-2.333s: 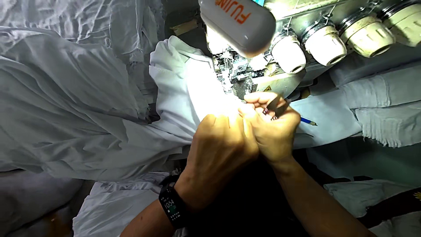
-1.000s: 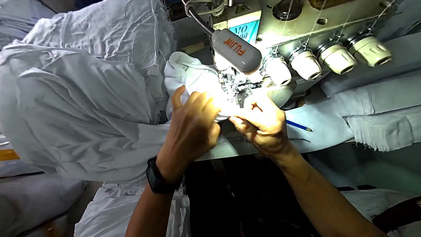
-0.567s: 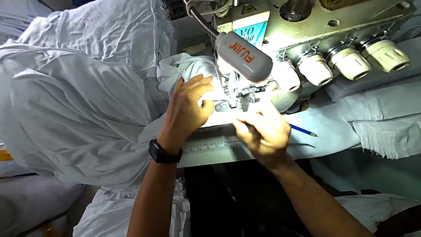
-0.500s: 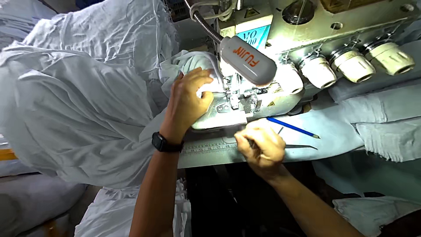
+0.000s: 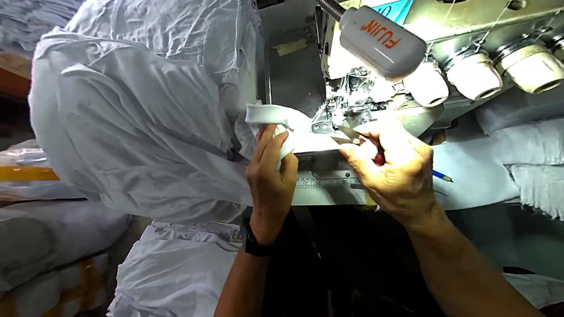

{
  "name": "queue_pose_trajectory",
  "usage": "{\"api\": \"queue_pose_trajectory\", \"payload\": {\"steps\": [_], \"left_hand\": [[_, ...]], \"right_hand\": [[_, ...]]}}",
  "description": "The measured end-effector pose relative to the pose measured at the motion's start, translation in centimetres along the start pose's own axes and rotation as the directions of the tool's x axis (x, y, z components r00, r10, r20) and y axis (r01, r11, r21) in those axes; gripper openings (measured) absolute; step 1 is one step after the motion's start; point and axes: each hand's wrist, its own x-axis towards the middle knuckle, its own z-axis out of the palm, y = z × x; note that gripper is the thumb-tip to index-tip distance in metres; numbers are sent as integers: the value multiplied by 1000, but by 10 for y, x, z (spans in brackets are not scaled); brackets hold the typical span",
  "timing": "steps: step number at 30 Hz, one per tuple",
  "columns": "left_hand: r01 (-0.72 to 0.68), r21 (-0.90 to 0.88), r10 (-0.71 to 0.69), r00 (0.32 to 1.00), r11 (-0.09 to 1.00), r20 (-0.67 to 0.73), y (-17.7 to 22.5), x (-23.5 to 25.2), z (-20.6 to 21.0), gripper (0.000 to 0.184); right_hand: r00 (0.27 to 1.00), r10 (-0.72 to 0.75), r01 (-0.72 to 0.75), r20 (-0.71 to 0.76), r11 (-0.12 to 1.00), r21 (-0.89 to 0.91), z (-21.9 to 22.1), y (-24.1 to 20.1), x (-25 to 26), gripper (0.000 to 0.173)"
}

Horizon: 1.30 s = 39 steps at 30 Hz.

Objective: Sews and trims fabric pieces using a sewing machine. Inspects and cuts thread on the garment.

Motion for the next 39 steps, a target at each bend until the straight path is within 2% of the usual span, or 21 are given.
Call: {"api": "queue_pose_trajectory", "payload": {"steps": [2, 4, 6, 11, 15, 17, 19, 21, 22, 23, 24, 25, 27, 29, 30, 32, 33, 34, 35, 37, 39], "left_hand": [[4, -21, -5, 999, 1000, -34, 1, -7, 3, 23], [16, -49, -19, 999, 999, -49, 3, -10, 6, 22], [13, -64, -18, 996, 998, -82, 6, -12, 9, 15], [25, -66, -32, 995, 998, -96, 8, -12, 10, 11], [3, -5, -3, 996, 1000, -84, 7, -11, 7, 9], [20, -62, -22, 999, 998, -24, 10, -8, -9, 8], [131, -277, -93, 985, 952, 147, 10, 1, -42, 9], [279, -510, -93, 929, 814, 358, 0, 11, -74, 13], [335, -570, -69, 897, 750, 437, -6, 13, -87, 16], [361, -597, -35, 873, 716, 487, -10, 15, -98, 16], [364, -610, 3, 857, 703, 515, -12, 18, -106, 16], [357, -616, 34, 848, 702, 530, -13, 22, -112, 16], [311, -613, 109, 828, 726, 549, -16, 36, -117, 19], [257, -565, 188, 769, 784, 611, -20, 44, -127, 17], [220, -483, 199, 713, 847, 672, -23, 47, -135, 14], [104, -176, 79, 600, 979, 796, -32, 47, -151, 10], [69, -27, -19, 590, 997, 807, -37, 43, -159, 14], [91, 78, -118, 629, 993, 768, -41, 39, -167, 19], [147, 146, -207, 703, 978, 681, -43, 33, -173, 22], [281, 174, -330, 823, 944, 462, -49, 20, -179, 18], [383, 116, -396, 824, 916, 405, -52, 3, -177, 16]], "right_hand": [[998, -57, 54, -18, 991, -123, 2, -9, 8, 27], [999, -35, 38, 18, 965, -260, 4, -19, 12, 26], [999, -24, 30, 23, 950, -310, 12, -28, 17, 26], [994, -84, 64, -68, 967, -248, 28, -31, 25, 22], [991, -113, 93, -76, 968, -232, 31, -28, 24, 20], [994, -105, 99, -32, 984, -150, 25, -25, 23, 19], [997, -51, 49, 66, 999, 22, 8, -23, 27, 19], [980, -14, -42, 199, 962, 271, -9, -20, 33, 17], [969, -37, -70, 243, 906, 418, -12, -20, 36, 20], [961, -96, -63, 258, 836, 545, -12, -22, 39, 33], [952, -183, -9, 247, 787, 616, -9, -26, 43, 48], [933, -279, 73, 226, 762, 643, -4, -31, 47, 55], [872, -448, 233, 199, 736, 636, 8, -38, 57, 44], [793, -560, 331, 239, 726, 603, 17, -43, 56, 15], [753, -606, 369, 257, 712, 597, 20, -47, 49, 11], [669, -672, 406, 317, 688, 602, 22, -58, 23, 13], [635, -690, 408, 347, 682, 607, 23, -62, 7, 12], [619, -695, 403, 368, 682, 610, 25, -64, -9, 10], [620, -689, 396, 375, 688, 608, 30, -64, -24, 9], [633, -670, 383, 388, 706, 596, 37, -61, -46, 9], [638, -662, 384, 395, 717, 582, 39, -62, -57, 9]]}}
